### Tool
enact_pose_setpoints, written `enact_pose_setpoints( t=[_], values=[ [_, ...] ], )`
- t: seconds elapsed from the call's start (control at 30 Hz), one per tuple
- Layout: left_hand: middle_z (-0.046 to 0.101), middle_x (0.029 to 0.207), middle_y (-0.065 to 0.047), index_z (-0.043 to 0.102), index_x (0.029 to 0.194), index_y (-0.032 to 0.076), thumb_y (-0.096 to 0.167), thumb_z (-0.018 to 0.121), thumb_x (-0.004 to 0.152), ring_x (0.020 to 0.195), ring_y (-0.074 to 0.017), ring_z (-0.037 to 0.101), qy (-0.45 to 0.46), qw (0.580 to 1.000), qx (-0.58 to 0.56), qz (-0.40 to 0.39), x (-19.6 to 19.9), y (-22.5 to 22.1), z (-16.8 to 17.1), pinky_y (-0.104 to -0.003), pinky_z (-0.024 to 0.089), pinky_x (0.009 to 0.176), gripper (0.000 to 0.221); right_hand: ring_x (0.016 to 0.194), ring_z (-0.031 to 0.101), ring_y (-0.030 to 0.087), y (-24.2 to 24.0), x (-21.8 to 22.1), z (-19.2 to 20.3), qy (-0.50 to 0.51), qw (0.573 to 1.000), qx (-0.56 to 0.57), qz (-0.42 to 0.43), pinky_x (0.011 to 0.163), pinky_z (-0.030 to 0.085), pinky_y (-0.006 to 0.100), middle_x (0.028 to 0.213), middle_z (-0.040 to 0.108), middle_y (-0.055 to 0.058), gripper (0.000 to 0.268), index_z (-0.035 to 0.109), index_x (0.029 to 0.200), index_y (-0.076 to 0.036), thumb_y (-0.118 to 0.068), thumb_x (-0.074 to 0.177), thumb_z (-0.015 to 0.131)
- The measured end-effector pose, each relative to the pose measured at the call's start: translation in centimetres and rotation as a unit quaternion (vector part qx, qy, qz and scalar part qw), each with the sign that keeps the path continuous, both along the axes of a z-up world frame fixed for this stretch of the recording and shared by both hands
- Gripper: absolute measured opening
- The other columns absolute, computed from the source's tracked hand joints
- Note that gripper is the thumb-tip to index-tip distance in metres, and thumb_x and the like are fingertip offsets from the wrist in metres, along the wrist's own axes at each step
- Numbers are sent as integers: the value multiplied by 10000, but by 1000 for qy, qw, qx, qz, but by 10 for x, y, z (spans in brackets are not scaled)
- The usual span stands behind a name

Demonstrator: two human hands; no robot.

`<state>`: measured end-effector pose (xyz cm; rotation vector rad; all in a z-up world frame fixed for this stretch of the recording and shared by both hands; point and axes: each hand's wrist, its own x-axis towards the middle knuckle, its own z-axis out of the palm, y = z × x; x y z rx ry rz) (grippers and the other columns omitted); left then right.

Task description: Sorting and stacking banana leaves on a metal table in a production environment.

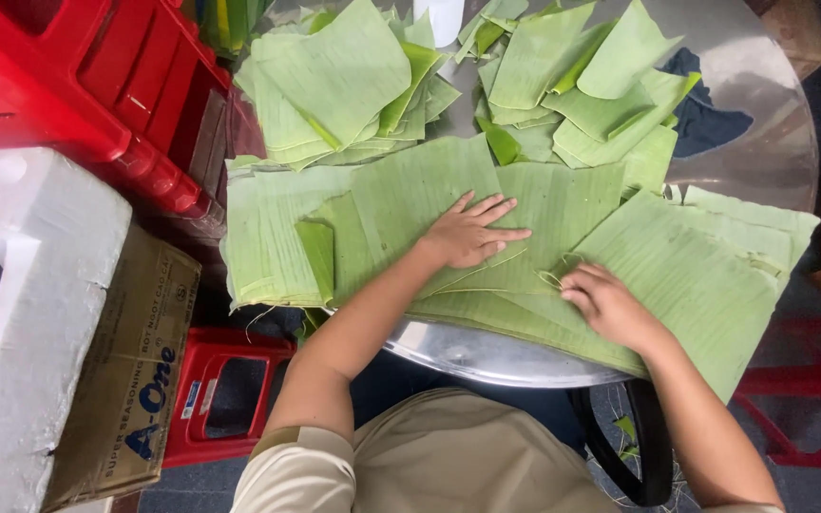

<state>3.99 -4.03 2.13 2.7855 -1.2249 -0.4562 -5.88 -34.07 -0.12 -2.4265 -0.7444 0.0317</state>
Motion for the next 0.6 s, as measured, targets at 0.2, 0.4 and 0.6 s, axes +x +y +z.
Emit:
enact_pose_setpoints(
  t=[0.2, 0.4, 0.6],
  values=[
    [98, 1739, -27, 241, 1584, 530, 457, 217, 1109, 1600, -269, 76, -32, 999, -35, -5, -2, 2, -4, -576, 33, 1273, 481, 919, 562, 212, -64, 18, -75, -2, 964, 227, -137, 895, 456, 415, 917, 589, 65, 102, 609, 1052, -68, -64, 1099, 518],
    [222, 1709, -43, 411, 1523, 487, 342, 334, 1092, 1584, -247, 176, -90, 990, -100, -43, -14, -8, 1, -645, 86, 1257, 461, 1215, 556, 420, -5, -3, -12, -102, 988, 46, -107, 913, 370, 517, 1325, 661, 124, 100, 553, 1008, -109, -201, 1049, 561],
    [574, 1424, -81, 608, 1304, 303, 484, 468, 1018, 1456, -262, 432, -108, 969, -208, -83, 6, -24, -49, -680, 197, 1225, 366, 1006, 644, 389, -40, 25, -55, -101, 977, 38, -185, 925, 426, 474, 958, 673, 105, 98, 593, 1077, -126, -222, 1074, 575]
  ],
)
